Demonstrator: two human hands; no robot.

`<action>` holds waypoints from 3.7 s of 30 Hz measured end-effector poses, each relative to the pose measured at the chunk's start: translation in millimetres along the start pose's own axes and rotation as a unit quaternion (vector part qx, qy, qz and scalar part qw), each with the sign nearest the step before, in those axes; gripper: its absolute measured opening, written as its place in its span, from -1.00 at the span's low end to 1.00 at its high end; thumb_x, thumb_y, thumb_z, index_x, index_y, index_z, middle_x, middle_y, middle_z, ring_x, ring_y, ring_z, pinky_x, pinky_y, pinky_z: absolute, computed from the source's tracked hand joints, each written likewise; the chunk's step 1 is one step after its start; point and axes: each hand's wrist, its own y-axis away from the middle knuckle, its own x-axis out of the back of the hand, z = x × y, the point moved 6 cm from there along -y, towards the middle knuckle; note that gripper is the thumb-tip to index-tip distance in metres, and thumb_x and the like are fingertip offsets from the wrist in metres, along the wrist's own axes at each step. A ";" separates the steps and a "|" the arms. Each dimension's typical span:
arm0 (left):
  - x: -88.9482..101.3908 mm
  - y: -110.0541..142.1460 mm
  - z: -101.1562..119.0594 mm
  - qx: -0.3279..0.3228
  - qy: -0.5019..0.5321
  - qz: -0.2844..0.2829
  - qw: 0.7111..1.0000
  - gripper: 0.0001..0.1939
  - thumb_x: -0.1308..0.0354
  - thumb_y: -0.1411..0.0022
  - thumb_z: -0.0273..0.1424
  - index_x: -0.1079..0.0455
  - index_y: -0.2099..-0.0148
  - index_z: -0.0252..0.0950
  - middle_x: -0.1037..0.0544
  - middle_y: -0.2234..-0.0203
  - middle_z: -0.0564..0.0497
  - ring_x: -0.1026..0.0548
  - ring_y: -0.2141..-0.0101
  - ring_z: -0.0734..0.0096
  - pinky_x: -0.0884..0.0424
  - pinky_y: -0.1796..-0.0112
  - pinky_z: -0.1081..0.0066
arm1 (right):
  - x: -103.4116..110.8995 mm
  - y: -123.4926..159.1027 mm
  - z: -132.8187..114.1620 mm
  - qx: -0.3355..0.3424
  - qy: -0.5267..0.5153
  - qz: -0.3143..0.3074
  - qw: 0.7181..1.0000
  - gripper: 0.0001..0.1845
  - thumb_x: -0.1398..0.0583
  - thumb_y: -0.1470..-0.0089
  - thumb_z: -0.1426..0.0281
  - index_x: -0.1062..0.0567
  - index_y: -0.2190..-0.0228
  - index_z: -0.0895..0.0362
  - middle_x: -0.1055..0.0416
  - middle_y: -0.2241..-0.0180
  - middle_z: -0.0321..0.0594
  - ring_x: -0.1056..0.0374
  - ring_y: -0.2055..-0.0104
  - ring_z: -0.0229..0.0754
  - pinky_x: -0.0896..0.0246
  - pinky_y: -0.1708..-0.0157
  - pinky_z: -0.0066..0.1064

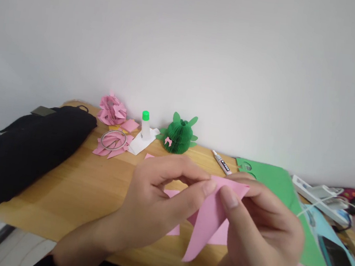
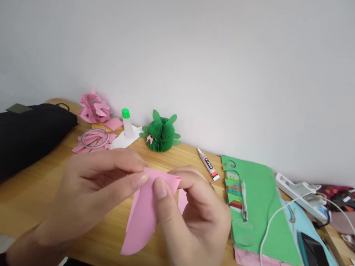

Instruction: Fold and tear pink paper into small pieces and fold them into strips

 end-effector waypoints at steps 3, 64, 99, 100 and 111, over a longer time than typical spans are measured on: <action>-1.0 0.5 -2.1 -0.010 -0.002 0.003 1.000 -0.86 -0.20 -0.11 -0.55 -0.42 0.49 -0.28 -0.50 0.61 0.12 -0.43 0.56 0.56 -0.39 0.51 0.55 | -3.5 -0.9 2.9 -0.012 -0.031 -0.033 0.999 -0.87 -0.23 -0.07 0.49 -0.50 0.47 0.03 -0.41 0.48 -0.39 -0.29 0.44 -0.34 -0.24 0.45 -0.52; 5.9 -4.3 -20.2 0.012 0.020 0.063 0.998 -0.91 -0.25 -0.13 -0.46 -0.55 0.37 -0.16 -0.59 0.51 0.11 -0.51 0.47 0.47 -0.49 0.41 0.44 | 1.7 -21.2 10.0 0.089 -0.007 0.010 0.996 -0.93 -0.25 -0.07 0.41 -0.52 0.45 0.04 -0.43 0.48 -0.34 -0.32 0.39 -0.29 -0.25 0.39 -0.42; 11.3 -3.1 -18.1 -0.005 -0.023 0.084 0.996 -0.88 -0.23 -0.13 -0.47 -0.52 0.42 -0.16 -0.58 0.48 0.13 -0.51 0.40 0.47 -0.44 0.28 0.42 | -18.7 -18.9 10.9 0.090 0.017 -0.059 0.994 -0.92 -0.27 -0.03 0.44 -0.57 0.38 0.04 -0.53 0.35 -0.29 -0.40 0.29 -0.23 -0.33 0.23 -0.32; 11.0 -2.7 -17.6 -0.009 -0.025 0.083 0.996 -0.88 -0.24 -0.13 -0.47 -0.52 0.42 -0.15 -0.59 0.48 0.13 -0.51 0.39 0.47 -0.44 0.28 0.42 | -18.6 -18.7 10.8 0.091 0.014 -0.053 0.994 -0.92 -0.27 -0.03 0.45 -0.58 0.38 0.03 -0.54 0.36 -0.29 -0.41 0.29 -0.23 -0.33 0.24 -0.32; 21.1 -4.0 -19.6 -0.014 0.020 0.110 0.994 -0.93 -0.25 -0.16 -0.41 -0.54 0.34 -0.12 -0.58 0.46 0.14 -0.52 0.41 0.51 -0.47 0.36 0.48 | -14.8 -18.4 8.8 0.096 0.007 -0.040 0.995 -0.88 -0.27 -0.03 0.48 -0.58 0.44 0.00 -0.53 0.40 -0.33 -0.43 0.28 -0.23 -0.35 0.25 -0.33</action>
